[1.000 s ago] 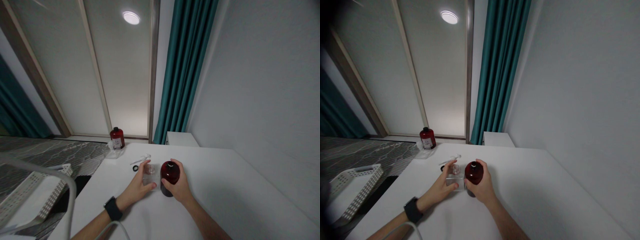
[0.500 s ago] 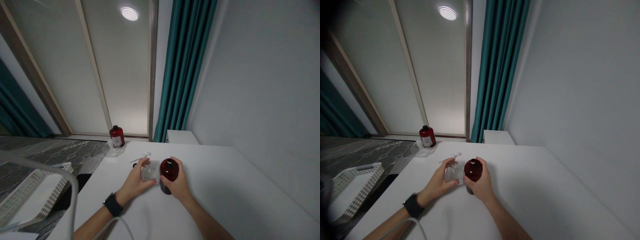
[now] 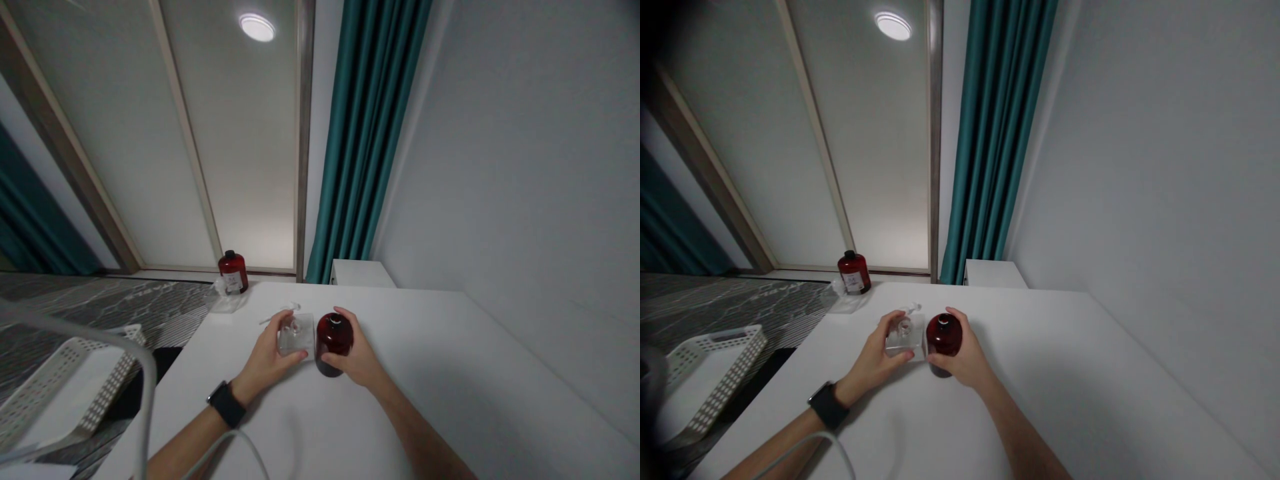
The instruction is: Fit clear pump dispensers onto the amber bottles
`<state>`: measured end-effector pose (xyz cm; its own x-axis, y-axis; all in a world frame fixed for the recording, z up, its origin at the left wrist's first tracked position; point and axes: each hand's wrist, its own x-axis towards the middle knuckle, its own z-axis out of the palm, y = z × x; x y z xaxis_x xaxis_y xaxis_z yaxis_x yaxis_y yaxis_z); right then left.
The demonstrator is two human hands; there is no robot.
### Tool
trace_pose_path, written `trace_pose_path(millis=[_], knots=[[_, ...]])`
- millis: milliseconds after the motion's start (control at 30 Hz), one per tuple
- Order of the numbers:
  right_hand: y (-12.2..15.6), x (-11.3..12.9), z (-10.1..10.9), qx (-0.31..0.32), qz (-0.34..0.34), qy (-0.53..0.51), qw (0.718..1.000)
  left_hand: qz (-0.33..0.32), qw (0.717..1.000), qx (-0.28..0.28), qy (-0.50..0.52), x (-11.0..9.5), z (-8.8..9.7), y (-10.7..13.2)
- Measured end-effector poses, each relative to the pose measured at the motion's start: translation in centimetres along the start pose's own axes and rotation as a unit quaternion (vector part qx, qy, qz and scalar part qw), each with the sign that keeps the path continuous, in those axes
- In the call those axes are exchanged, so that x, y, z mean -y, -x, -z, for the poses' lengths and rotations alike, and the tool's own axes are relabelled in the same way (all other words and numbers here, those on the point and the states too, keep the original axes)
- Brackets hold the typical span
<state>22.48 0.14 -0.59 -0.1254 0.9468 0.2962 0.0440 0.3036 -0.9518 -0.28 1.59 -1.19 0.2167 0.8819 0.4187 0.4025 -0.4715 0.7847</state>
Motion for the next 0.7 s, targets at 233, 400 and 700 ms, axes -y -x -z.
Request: trace_pose_path(millis=[233, 400, 700], knots=[[-0.4, 1.2, 3.5, 0.109, -0.009, 0.039, 0.993, 0.011, 1.0, 0.007, 0.006, -0.1, 0.0, -0.1], [-0.4, 0.7, 3.2, 0.101, -0.024, 0.046, 0.994, 0.008, 1.0, 0.017, 0.005, -0.1, 0.2, -0.2], [-0.3, -1.2, 0.4, -0.014, -0.003, 0.03, 0.999, 0.001, 1.0, 0.02, -0.006, 0.1, 0.4, -0.3]])
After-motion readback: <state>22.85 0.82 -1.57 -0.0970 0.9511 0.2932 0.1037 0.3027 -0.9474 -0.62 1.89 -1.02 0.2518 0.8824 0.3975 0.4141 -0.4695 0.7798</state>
